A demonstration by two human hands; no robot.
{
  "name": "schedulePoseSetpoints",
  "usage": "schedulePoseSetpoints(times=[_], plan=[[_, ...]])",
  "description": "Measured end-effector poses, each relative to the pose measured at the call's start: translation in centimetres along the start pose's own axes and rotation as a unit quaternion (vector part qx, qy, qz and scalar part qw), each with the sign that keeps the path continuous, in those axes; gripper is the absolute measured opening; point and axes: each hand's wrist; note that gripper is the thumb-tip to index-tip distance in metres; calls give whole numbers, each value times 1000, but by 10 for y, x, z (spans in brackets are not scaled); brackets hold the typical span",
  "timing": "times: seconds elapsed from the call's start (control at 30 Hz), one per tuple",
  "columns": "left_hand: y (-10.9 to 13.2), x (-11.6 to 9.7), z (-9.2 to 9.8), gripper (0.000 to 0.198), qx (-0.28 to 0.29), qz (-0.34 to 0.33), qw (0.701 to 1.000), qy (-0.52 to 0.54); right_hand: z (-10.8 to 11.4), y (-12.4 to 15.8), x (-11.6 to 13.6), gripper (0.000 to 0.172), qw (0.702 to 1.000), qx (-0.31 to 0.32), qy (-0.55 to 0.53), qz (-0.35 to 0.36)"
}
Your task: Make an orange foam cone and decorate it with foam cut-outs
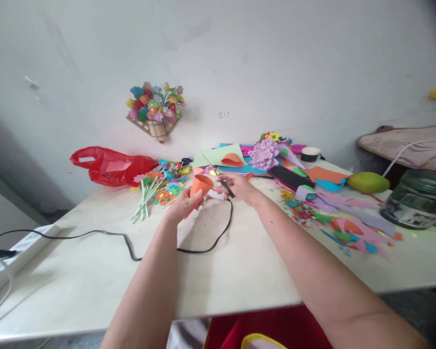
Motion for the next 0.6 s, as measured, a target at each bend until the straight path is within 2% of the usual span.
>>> schedulePoseSetpoints(times=[0.23,0.4,0.6], plan=[[-1,-3,-3,36,-57,0,998,17,-9,3,8,34,1000,-20,-17,-11],[-3,-2,-4,44,-94,10,995,21,-8,4,8,27,1000,-20,-13,-5],[-10,3,-4,45,-170,-21,984,-47,-9,0,1,30,1000,-20,-23,8]])
Point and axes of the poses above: each hand's wrist, its own y-axis away from the middle knuckle, its own z-axis out of the back of the hand, x = y × z, and after that the axes turned 5 degrees about y, right-handed
